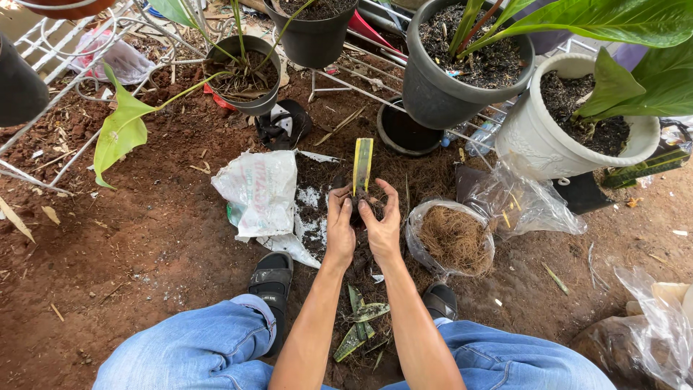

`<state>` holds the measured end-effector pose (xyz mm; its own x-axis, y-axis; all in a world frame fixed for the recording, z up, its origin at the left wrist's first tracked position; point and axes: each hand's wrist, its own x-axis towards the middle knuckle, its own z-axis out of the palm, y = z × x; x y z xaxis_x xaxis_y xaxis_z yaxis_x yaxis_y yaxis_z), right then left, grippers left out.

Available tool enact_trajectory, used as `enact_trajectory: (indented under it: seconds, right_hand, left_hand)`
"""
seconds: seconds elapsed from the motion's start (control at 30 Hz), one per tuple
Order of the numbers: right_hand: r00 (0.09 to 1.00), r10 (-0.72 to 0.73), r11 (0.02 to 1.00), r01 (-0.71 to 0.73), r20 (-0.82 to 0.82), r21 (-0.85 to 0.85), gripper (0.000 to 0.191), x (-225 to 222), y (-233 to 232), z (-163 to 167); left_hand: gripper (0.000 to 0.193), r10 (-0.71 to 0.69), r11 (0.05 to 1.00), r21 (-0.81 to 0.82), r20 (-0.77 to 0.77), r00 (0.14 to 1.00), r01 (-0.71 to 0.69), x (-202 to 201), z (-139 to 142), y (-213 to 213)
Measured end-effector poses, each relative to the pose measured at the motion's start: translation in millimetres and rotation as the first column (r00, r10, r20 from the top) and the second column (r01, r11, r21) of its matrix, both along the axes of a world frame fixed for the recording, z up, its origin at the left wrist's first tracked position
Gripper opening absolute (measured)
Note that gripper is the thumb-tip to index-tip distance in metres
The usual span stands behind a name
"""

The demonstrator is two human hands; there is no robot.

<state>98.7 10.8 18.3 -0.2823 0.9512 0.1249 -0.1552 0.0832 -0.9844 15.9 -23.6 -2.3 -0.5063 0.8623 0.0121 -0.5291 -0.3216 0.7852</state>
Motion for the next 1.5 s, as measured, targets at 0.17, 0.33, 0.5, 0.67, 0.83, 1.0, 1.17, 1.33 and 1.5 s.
enact_trajectory:
  seconds: [0.17,0.33,0.5,0.67,0.83,1.0,1.17,1.33,1.5]
  right_hand:
    - [1.000,0.017,1.000,-0.017,0.012,0.026,0.062,-0.7,2.9,1.7]
    - [0.998,0.056,0.998,-0.057,0.004,0.028,0.065,-0.3,2.5,2.2]
    - [0.993,0.051,0.997,-0.056,0.102,0.049,0.063,-0.6,1.2,6.7]
    - [0.984,-0.066,0.997,0.059,0.167,0.046,0.051,-6.5,-10.2,3.6]
    - [0.989,-0.065,0.972,0.033,0.130,0.233,0.046,-6.4,-5.8,-4.3]
    - [0.996,0.030,0.996,-0.038,0.084,0.085,0.046,-5.4,-6.1,-6.6]
    - [0.990,-0.019,0.991,0.000,0.140,0.135,0.050,-8.7,-9.7,0.2]
    - [0.970,-0.155,0.958,0.102,0.186,0.266,0.044,-10.0,-12.2,-1.0]
    - [0.993,-0.094,0.989,0.085,0.068,0.117,0.040,-8.8,-10.2,-9.0]
  left_hand:
    - [0.025,0.005,1.000,0.020,-0.045,0.999,-0.004,1.2,-3.4,0.5]
    - [0.026,0.022,0.999,-0.019,-0.148,0.989,-0.025,0.6,1.0,-2.3]
    - [0.025,0.034,0.992,-0.109,-0.214,0.976,-0.058,0.4,9.5,-6.1]
    - [0.026,0.041,0.977,-0.189,-0.277,0.960,-0.096,4.4,10.3,-7.8]
    - [0.025,0.074,0.995,-0.050,-0.152,0.986,-0.082,3.0,2.7,-3.9]
    - [0.025,0.097,0.989,-0.082,-0.252,0.963,-0.121,0.9,2.4,-3.5]
    - [0.025,0.086,0.974,-0.172,-0.334,0.939,-0.150,0.9,8.1,-7.8]
    - [0.027,0.073,0.961,-0.219,-0.383,0.921,-0.167,4.2,6.9,-5.0]
    - [0.030,-0.017,0.995,-0.097,-0.104,0.994,0.007,-0.6,0.7,-2.7]
